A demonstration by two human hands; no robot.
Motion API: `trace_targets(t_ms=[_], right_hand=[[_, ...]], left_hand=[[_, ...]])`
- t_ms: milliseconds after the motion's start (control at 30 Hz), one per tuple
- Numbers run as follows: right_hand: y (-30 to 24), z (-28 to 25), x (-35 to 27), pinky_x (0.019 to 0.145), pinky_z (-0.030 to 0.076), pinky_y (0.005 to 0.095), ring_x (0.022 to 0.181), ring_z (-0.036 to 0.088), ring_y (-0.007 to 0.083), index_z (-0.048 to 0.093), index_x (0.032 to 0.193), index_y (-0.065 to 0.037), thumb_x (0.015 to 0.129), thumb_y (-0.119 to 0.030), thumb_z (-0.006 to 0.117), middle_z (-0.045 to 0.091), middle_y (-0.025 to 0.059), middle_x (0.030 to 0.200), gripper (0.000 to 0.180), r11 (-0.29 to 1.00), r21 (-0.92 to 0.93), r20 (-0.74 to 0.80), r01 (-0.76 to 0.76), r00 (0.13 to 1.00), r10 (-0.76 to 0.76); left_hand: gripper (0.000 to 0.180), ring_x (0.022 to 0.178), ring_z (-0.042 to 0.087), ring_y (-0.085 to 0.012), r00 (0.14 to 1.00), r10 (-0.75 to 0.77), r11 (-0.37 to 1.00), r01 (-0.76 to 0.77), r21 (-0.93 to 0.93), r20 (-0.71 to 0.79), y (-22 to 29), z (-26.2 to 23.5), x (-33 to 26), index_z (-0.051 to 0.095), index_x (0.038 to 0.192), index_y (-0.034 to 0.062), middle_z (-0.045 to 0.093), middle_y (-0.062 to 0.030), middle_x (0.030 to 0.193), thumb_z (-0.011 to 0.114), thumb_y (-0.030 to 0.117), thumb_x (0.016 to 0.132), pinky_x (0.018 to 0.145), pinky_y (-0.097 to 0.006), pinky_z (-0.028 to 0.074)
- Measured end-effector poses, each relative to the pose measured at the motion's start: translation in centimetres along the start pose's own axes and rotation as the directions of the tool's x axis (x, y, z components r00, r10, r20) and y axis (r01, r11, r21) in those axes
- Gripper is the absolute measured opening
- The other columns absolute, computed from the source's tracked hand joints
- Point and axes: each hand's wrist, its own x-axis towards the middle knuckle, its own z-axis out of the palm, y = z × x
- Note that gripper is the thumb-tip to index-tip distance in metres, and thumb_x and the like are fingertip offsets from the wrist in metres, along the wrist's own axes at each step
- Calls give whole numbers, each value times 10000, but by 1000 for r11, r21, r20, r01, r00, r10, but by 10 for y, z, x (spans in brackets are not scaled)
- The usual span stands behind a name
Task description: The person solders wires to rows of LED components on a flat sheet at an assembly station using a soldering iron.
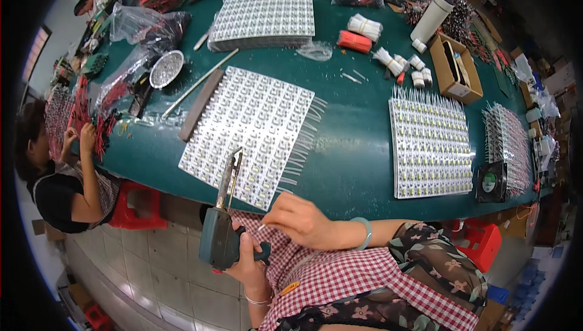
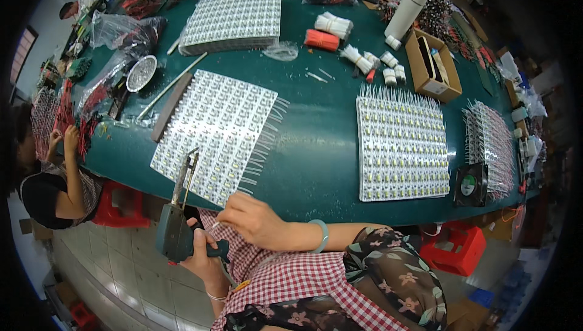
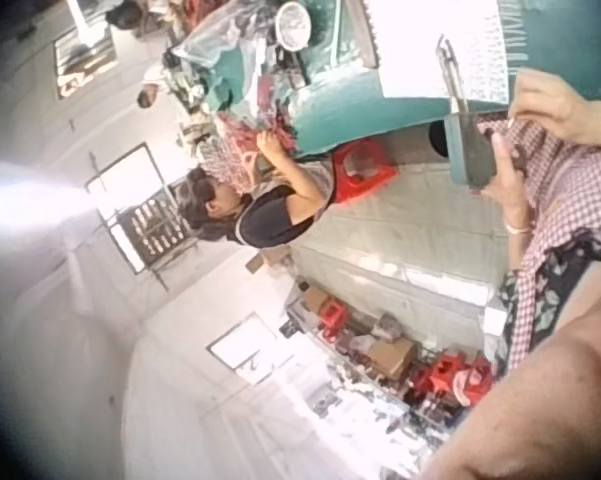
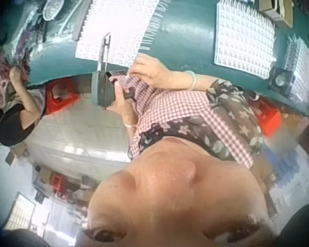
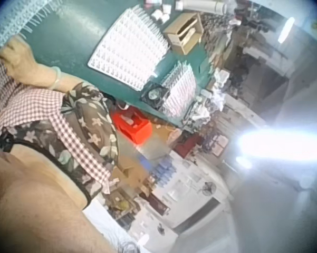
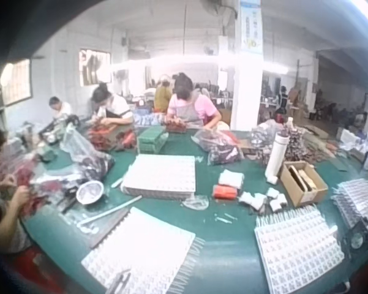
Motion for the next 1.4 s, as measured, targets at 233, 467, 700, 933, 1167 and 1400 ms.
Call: trace_targets(t_ms=[233,467,700,933,1167,1400], right_hand=[[8,-1,10,694,485,363,804,598,278,676,938,-13,848,-27,694,606,112,857,93,950,289,9,-116,993,118],[28,-6,3,684,506,333,791,639,228,712,939,27,825,53,706,670,117,895,117,930,299,-83,-212,965,247],[36,-26,12,661,499,319,744,623,226,702,932,23,841,41,691,638,115,859,94,956,82,-308,-280,906,292],[47,-36,26,641,490,288,716,619,181,714,913,29,831,32,708,636,103,825,82,933,119,-363,-339,860,358],[26,-34,20,667,518,241,772,632,126,748,948,3,847,11,719,656,66,865,106,783,423,-165,-457,810,562],[-2,-25,-5,650,514,243,758,622,115,745,978,0,847,20,721,655,69,876,135,759,485,29,-434,875,482]], left_hand=[[334,601,546,-122,996,-68,994,74,-84,64,2,20,30,537,1204,-69,620,-193,1151,594,-74,874,475,-238,442],[365,628,583,-120,910,-259,953,295,-64,324,-4,39,62,576,1195,-50,632,-127,1061,690,-72,849,500,-243,477],[355,618,585,-119,877,-264,957,290,-4,401,0,55,72,562,1197,-68,620,-119,1018,671,-81,859,498,-243,472],[439,568,549,-138,927,-135,983,170,-71,349,-4,59,69,515,1276,-74,636,-171,1099,621,-101,850,471,-255,441],[367,570,570,-131,935,-142,987,158,-25,325,-1,54,62,568,1183,-89,639,-144,1040,694,-70,839,473,-235,437],[450,630,591,-145,876,-235,919,341,-198,421,-3,34,49,569,1197,-60,637,-178,1067,754,-48,787,472,-233,442]])
